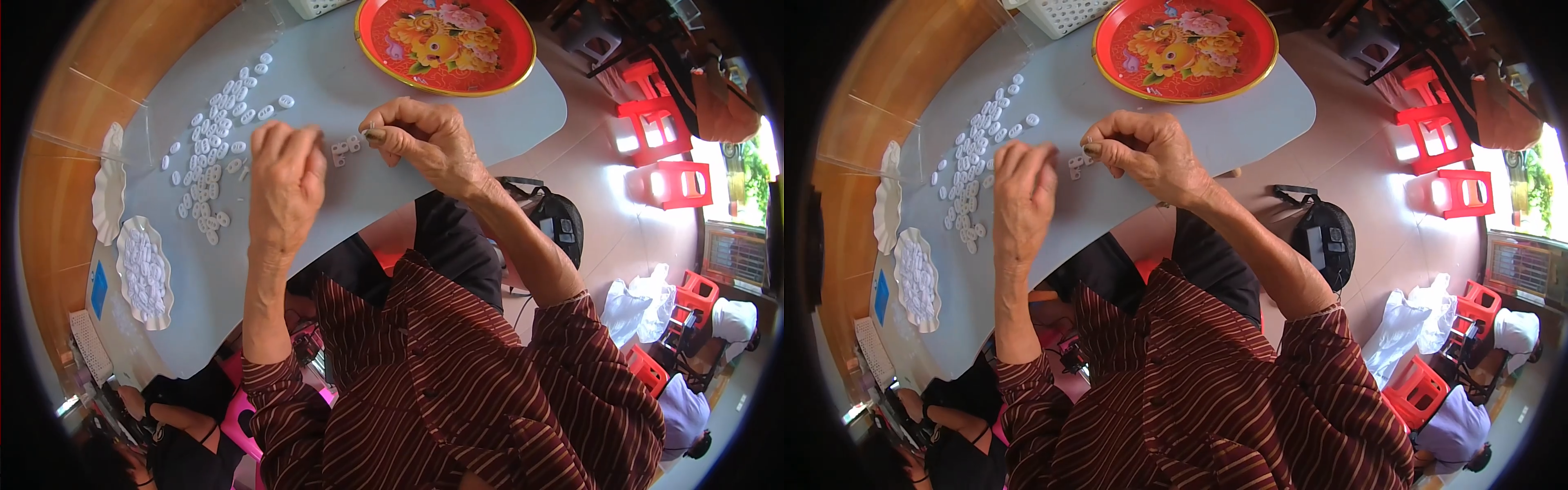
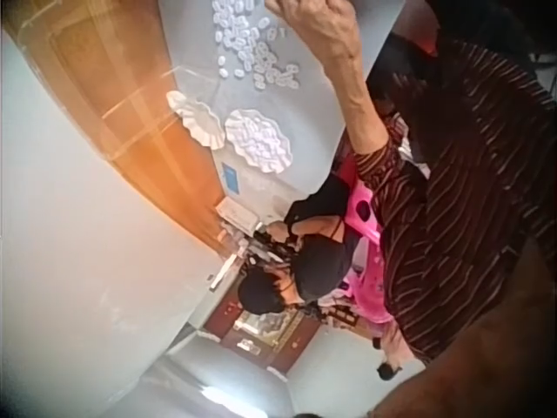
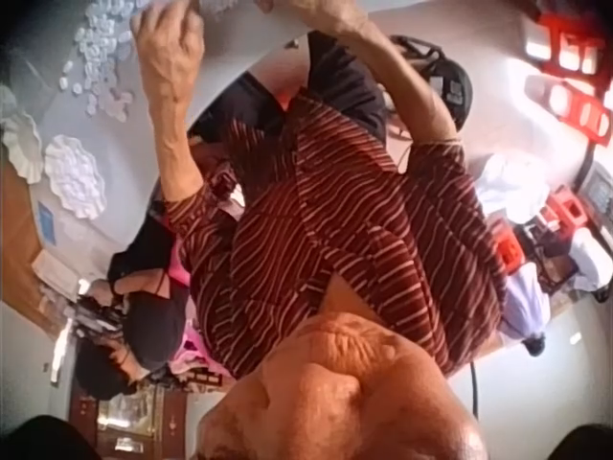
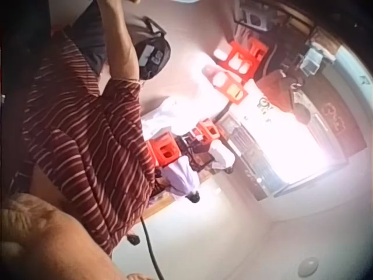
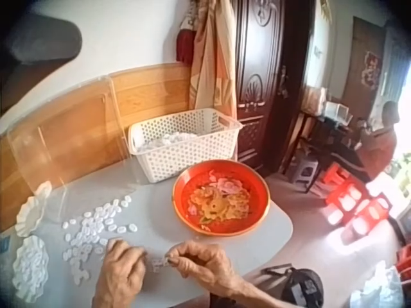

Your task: Assembling small white plastic components by hand at a workbench.

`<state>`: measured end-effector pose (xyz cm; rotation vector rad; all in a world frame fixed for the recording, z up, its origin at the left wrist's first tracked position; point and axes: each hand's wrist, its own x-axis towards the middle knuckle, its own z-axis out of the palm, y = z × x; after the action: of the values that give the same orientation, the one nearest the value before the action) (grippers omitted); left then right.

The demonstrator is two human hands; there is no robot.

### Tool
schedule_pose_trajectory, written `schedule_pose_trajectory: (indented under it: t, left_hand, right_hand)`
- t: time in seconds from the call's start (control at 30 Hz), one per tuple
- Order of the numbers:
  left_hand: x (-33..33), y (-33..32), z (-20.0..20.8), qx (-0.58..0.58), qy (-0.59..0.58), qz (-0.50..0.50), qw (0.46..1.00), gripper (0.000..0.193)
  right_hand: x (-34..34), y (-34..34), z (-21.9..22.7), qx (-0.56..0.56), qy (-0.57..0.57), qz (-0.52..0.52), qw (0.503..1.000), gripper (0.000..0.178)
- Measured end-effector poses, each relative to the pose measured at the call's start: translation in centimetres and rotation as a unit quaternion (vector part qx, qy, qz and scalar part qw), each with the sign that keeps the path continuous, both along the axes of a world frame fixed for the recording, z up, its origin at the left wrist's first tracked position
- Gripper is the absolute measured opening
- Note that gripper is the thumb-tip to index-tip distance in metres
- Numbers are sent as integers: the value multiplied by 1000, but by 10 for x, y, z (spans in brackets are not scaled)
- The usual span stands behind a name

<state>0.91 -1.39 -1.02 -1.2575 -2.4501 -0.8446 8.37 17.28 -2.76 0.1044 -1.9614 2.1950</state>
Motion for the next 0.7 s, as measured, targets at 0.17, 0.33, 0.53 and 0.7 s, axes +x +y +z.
schedule_pose_trajectory:
  t: [0.17, 0.33, 0.53, 0.7]
  left_hand:
    - [-12, -27, 7, -25, -23, 35, 999, 13]
    - [11, -33, 2, -76, -41, 45, 995, 21]
    - [9, -31, -8, -32, -23, 46, 998, 18]
    - [14, -12, -2, 56, -102, 14, 993, 12]
  right_hand:
    - [2, 3, -1, 21, -2, -8, 1000, 20]
    - [4, 1, 5, 52, -21, 8, 998, 17]
    - [6, -3, 3, 0, -11, 33, 999, 10]
    - [6, 0, -2, -40, -10, 52, 998, 8]
